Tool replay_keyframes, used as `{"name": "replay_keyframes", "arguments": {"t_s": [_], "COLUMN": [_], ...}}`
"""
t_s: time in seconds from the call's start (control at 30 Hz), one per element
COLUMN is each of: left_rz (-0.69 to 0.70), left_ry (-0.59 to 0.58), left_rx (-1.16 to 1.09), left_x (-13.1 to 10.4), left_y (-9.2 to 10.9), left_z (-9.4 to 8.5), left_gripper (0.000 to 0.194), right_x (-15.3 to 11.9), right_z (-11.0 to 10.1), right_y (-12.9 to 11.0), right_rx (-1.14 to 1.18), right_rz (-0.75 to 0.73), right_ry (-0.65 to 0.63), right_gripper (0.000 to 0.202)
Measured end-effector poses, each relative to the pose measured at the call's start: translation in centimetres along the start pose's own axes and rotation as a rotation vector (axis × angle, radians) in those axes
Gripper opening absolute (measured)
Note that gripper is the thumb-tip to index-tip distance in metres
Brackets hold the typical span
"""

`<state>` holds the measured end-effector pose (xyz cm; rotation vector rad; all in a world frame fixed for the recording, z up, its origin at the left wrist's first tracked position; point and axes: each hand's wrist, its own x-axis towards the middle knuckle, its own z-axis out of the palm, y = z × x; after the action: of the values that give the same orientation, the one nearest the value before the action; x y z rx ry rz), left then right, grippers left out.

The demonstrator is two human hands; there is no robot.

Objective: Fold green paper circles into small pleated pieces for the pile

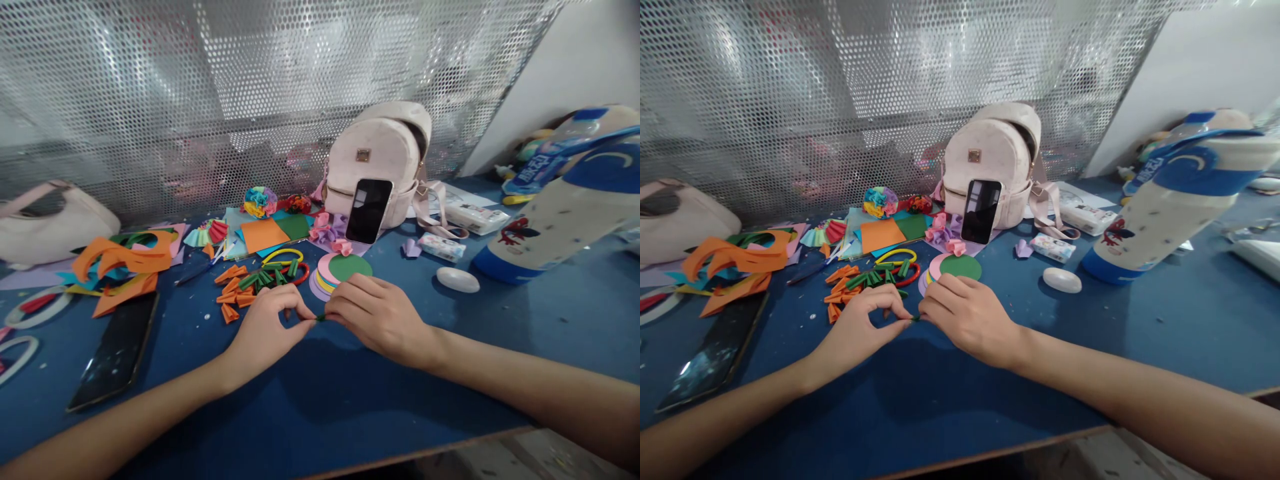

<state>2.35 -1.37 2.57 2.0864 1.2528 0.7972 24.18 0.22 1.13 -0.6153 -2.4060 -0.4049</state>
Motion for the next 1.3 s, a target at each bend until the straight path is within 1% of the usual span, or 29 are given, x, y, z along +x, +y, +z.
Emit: {"name": "replay_keyframes", "arguments": {"t_s": [0.13,0.2,0.27,0.33,0.47,0.53,0.57,0.63,0.77,0.87,0.93,1.0,1.07,1.13,1.2,1.23,1.3], "left_rz": [-0.009,-0.008,-0.01,-0.007,0.008,0.005,-0.002,-0.033,-0.159,-0.208,-0.2,-0.175,-0.137,-0.092,-0.055,-0.04,-0.012], "left_ry": [-0.012,-0.033,-0.069,-0.094,-0.075,-0.089,-0.107,-0.155,-0.285,-0.363,-0.348,-0.279,-0.198,-0.138,-0.098,-0.084,-0.066], "left_rx": [-0.003,-0.056,-0.152,-0.225,-0.233,-0.239,-0.259,-0.333,-0.522,-0.582,-0.581,-0.54,-0.444,-0.337,-0.28,-0.272,-0.268], "left_x": [0.0,0.0,-0.1,-0.1,-0.1,0.0,0.0,0.1,0.2,0.2,0.2,0.1,0.0,0.0,0.1,0.1,0.1], "left_y": [0.1,0.1,0.0,-0.2,-0.6,-0.8,-0.9,-1.0,-1.1,-0.9,-0.9,-0.9,-1.1,-1.5,-1.8,-1.9,-2.0], "left_z": [-0.2,-0.2,-0.3,-0.4,-0.4,-0.2,-0.2,0.1,0.4,0.6,0.6,0.5,0.4,0.3,0.2,0.2,0.2], "left_gripper": [0.014,0.015,0.015,0.014,0.013,0.009,0.005,0.003,0.014,0.018,0.021,0.025,0.026,0.019,0.012,0.01,0.011], "right_x": [-0.2,-0.2,-0.3,-0.2,-0.2,-0.2,-0.2,-0.2,-0.2,-0.1,-0.1,-0.1,-0.1,-0.2,-0.2,-0.2,-0.3], "right_z": [-0.3,-0.3,-0.1,0.2,0.9,1.1,1.2,1.2,1.3,1.2,1.0,0.9,0.7,0.6,0.7,0.7,0.9], "right_y": [0.0,0.2,0.4,0.7,1.0,1.0,1.0,0.8,0.2,-0.1,0.0,0.3,0.8,1.3,1.8,2.0,2.3], "right_rx": [-0.045,-0.021,0.065,0.246,0.687,0.798,0.821,0.832,0.858,0.893,0.941,0.994,1.031,1.037,1.02,1.01,0.994], "right_rz": [-0.077,-0.113,-0.099,0.007,0.331,0.428,0.444,0.408,0.272,0.264,0.314,0.403,0.504,0.604,0.681,0.705,0.717], "right_ry": [0.031,0.043,0.056,0.053,0.043,0.032,0.028,0.037,0.069,0.07,0.07,0.098,0.162,0.236,0.275,0.266,0.207], "right_gripper": [0.025,0.022,0.018,0.014,0.02,0.024,0.026,0.028,0.027,0.029,0.029,0.03,0.034,0.04,0.047,0.05,0.055]}}
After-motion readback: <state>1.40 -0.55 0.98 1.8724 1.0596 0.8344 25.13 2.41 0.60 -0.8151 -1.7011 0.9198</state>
